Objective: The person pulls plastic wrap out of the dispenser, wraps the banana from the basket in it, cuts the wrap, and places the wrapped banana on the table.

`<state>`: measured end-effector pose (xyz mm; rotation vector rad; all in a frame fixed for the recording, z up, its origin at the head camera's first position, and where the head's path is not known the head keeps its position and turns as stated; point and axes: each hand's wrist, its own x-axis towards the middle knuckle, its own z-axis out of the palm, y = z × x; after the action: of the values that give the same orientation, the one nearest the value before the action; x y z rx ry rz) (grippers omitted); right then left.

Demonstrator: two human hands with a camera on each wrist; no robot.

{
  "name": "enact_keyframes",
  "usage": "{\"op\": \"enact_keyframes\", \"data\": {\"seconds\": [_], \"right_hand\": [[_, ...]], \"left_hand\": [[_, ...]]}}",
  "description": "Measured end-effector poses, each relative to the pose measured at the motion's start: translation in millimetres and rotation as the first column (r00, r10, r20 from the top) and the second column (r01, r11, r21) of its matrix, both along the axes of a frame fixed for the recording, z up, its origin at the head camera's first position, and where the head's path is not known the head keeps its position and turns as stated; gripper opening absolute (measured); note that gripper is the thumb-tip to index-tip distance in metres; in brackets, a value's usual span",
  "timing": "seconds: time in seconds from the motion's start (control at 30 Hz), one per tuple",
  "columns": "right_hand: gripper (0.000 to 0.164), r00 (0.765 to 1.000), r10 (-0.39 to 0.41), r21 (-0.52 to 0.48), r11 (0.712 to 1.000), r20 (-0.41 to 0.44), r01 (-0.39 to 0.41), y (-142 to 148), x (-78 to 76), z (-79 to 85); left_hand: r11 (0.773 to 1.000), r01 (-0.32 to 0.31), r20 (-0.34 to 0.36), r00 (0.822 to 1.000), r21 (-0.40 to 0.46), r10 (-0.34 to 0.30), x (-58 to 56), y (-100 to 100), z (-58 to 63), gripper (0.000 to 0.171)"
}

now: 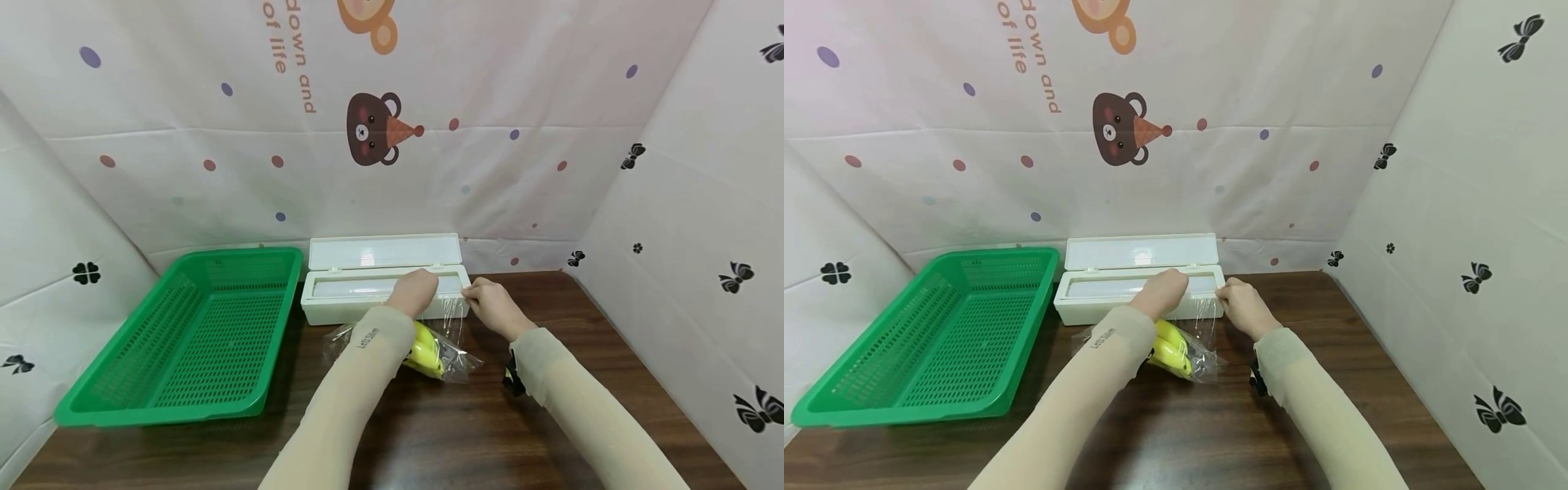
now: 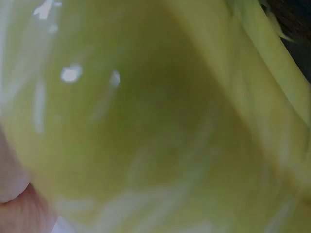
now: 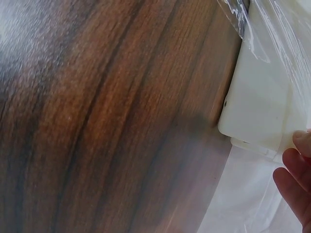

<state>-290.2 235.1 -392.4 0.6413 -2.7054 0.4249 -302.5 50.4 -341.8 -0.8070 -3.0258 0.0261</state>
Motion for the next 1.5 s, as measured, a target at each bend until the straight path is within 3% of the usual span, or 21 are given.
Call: {"op": "enact_keyframes", "data": {"seconds": [0.33, 1.0, 1.5], "right_hand": [[0.020, 0.999, 0.010, -0.016, 1.000, -0.033, -0.010, 2.1, -1.0, -1.3], [0.021, 1.000, 0.014, -0.008, 1.000, -0.012, -0.014, 2.6, 1.1, -1.1], [0.021, 1.000, 0.014, -0.026, 1.000, -0.006, -0.014, 0.7, 2.0, -0.7]], "left_hand": [[1.000, -0.015, -0.012, 1.000, 0.000, 0.015, 0.2, 9.2, -0.2, 0.018], [0.999, -0.032, -0.056, 0.998, 0.003, 0.032, 0.2, 21.6, -2.5, 0.020], [0.999, -0.052, -0.016, 0.998, 0.005, 0.052, -2.7, 28.8, -3.7, 0.019]]}}
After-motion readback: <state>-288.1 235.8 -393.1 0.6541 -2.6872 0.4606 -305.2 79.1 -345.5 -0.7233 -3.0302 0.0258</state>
